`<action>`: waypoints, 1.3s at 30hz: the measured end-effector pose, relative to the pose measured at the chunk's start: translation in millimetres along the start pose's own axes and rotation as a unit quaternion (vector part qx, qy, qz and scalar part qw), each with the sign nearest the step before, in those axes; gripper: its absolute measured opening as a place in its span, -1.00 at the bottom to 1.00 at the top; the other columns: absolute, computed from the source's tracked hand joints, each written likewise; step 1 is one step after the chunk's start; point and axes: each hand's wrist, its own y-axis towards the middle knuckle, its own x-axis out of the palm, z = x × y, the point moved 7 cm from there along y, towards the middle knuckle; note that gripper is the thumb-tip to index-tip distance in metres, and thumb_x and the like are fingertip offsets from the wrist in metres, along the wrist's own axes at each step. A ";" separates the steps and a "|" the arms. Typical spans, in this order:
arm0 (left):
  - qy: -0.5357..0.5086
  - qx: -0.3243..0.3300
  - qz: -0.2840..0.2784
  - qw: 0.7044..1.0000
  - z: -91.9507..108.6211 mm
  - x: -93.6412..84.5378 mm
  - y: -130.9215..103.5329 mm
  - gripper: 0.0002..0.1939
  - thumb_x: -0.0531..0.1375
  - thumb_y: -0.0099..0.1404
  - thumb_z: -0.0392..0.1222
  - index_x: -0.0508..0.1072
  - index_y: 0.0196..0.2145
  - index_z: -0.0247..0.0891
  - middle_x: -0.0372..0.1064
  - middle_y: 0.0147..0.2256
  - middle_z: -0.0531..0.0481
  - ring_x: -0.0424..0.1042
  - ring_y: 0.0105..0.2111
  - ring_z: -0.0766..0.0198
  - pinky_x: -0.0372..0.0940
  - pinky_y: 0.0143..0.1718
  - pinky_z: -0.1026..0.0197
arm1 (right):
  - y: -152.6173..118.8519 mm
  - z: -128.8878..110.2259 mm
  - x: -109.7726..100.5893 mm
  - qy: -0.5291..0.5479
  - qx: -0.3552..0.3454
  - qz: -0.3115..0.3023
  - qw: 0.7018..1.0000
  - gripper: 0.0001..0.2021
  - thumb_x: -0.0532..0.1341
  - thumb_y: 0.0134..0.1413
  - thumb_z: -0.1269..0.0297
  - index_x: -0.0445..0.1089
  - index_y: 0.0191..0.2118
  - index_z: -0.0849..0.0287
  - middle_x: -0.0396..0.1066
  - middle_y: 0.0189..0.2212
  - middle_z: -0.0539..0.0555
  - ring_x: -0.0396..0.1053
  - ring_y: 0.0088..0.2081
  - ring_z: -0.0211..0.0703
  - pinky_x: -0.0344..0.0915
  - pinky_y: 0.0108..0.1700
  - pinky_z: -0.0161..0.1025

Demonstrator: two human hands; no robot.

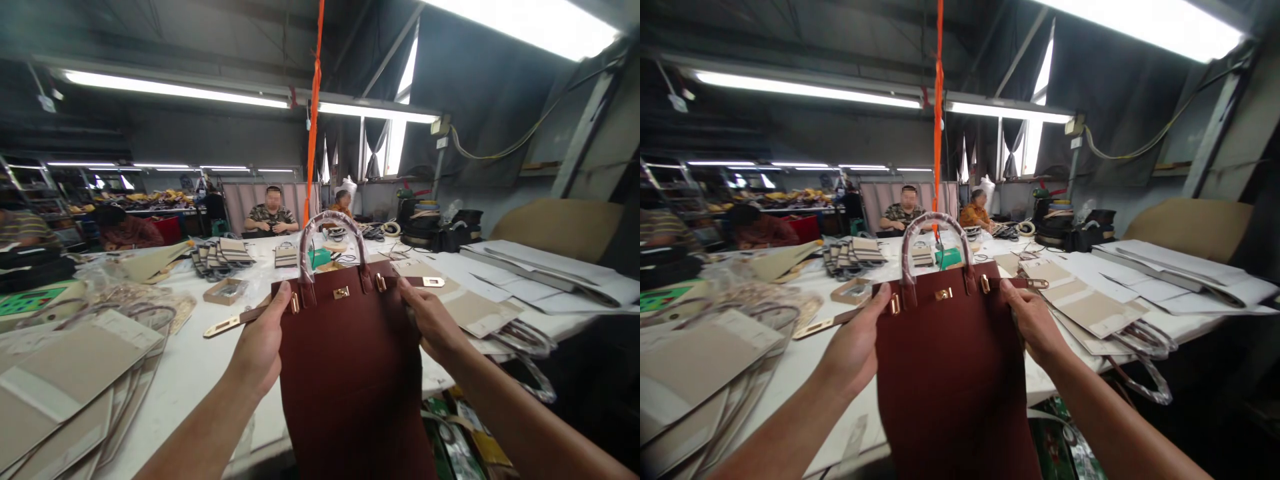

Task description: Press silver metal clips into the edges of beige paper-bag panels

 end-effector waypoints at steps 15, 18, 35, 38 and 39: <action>0.336 -0.125 0.146 0.922 -129.9 -178.2 26.8 -0.61 0.30 0.33 0.15 0.60 -0.18 -0.25 0.63 -0.26 -0.18 0.64 -0.18 -0.05 0.51 -0.09 -0.05 | -36.6 152.3 72.5 -0.518 0.058 -0.236 0.820 -0.55 0.16 0.34 -0.13 0.52 -0.28 0.18 0.60 -0.30 0.20 0.53 -0.22 0.09 0.21 -0.27 -0.17; 0.432 -0.125 0.153 0.880 -148.1 -213.2 29.1 -0.67 0.17 0.42 0.04 0.59 -0.24 -0.25 0.61 -0.29 -0.19 0.62 -0.20 -0.06 0.48 -0.11 -0.05 | -32.1 180.4 94.0 -0.575 0.042 -0.258 0.775 -0.61 0.21 0.33 -0.07 0.54 -0.08 0.17 0.60 -0.12 0.22 0.54 -0.11 0.15 0.24 -0.23 -0.15; 0.727 0.128 -0.188 0.648 -183.9 -189.2 28.3 -0.65 0.26 0.39 -0.12 0.54 0.11 -0.11 0.48 0.15 -0.09 0.36 0.20 -0.03 0.01 0.40 -0.25 | -6.3 163.5 171.3 0.016 0.035 -0.036 0.999 -0.58 0.25 0.33 -0.15 0.50 -0.25 0.17 0.32 -0.58 -0.06 0.31 -0.58 -0.20 0.31 -0.51 -0.25; 0.753 0.126 -0.136 0.631 -181.0 -195.7 30.0 -0.32 0.34 0.35 -0.02 0.33 0.34 -0.25 0.43 0.15 -0.23 0.36 0.13 -0.09 0.18 0.27 -0.22 | -11.6 176.2 170.8 -0.047 0.034 -0.059 0.997 -0.54 0.12 0.42 -0.13 0.51 -0.26 0.15 0.44 -0.43 0.07 0.46 -0.40 -0.09 0.44 -0.33 -0.17; 0.759 0.120 -0.120 0.628 -180.3 -198.2 30.7 -0.29 0.35 0.34 0.01 0.32 0.34 -0.28 0.43 0.13 -0.25 0.36 0.10 -0.11 0.21 0.22 -0.21 | -14.8 176.1 164.1 -0.085 0.016 -0.067 0.994 -0.54 0.09 0.44 -0.10 0.54 -0.26 0.14 0.49 -0.35 0.13 0.50 -0.29 -0.03 0.48 -0.22 -0.12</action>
